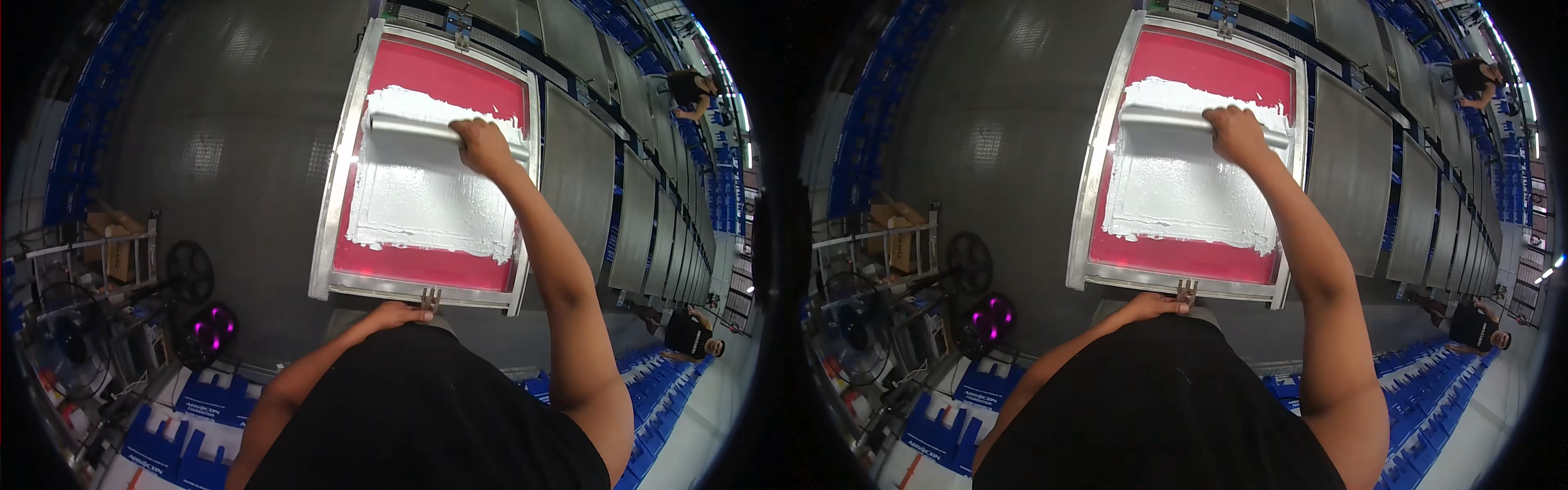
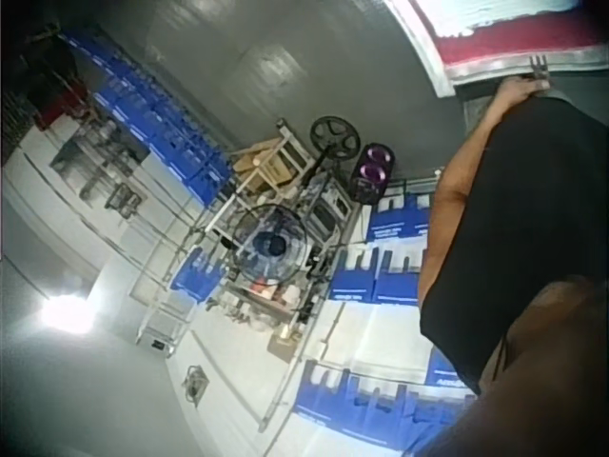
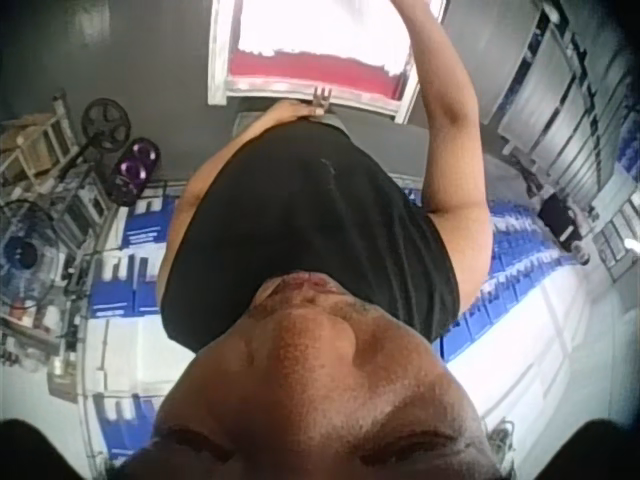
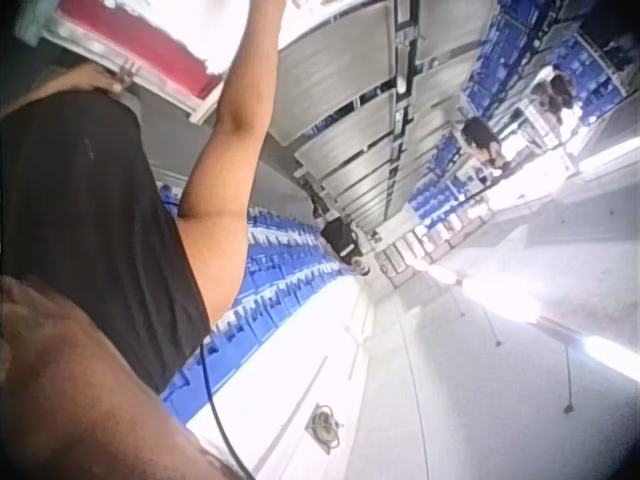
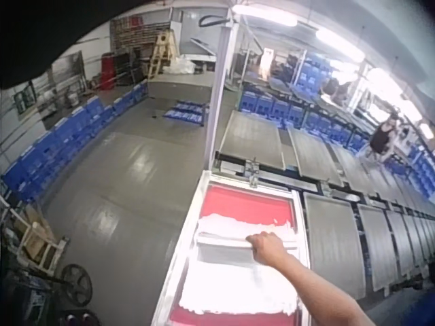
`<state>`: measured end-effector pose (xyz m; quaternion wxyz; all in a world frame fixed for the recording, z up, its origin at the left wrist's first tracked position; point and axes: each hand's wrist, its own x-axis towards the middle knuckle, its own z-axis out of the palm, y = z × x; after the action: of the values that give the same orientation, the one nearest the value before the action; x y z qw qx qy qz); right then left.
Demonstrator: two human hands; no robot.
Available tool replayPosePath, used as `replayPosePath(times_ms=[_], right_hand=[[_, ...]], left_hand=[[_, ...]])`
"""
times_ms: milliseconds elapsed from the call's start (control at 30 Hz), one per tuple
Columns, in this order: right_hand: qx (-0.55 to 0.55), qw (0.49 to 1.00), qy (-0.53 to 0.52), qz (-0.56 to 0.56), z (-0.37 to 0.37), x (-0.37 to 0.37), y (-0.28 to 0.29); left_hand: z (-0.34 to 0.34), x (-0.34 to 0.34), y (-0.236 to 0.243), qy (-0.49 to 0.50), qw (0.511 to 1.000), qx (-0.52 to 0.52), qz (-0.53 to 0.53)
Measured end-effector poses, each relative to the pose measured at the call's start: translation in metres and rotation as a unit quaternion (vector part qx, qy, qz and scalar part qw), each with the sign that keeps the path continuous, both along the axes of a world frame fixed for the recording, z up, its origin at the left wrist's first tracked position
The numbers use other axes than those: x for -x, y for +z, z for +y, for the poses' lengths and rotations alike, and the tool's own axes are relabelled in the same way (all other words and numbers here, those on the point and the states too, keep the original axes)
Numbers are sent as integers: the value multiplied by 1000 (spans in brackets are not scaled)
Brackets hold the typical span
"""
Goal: The person uses a squeegee to spread white ink evenly across a screen printing frame. They add more ink from a container and continue to spread it across the screen. The person is working in a large room with blue banners and other equipment visible in the background.
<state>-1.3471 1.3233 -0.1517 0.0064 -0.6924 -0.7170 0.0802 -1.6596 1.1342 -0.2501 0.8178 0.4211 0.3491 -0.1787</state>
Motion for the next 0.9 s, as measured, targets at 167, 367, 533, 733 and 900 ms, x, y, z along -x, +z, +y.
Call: replayPosePath(times_ms=[167,367,533,733,900], right_hand=[[-52,996,63,46,-108,46,10],[0,995,42,89,-181,73,43],[-99,995,-14,24,-131,17,44],[-139,988,-56,-23,-31,-62,-6],[-74,994,-74,27,-44,-52,-15]], left_hand=[[1,-2,16,81,993,78,-44],[2,-5,11,48,994,97,25],[9,-8,22,33,994,78,67],[1,-5,13,88,988,129,22],[4,-3,10,71,984,156,49]])
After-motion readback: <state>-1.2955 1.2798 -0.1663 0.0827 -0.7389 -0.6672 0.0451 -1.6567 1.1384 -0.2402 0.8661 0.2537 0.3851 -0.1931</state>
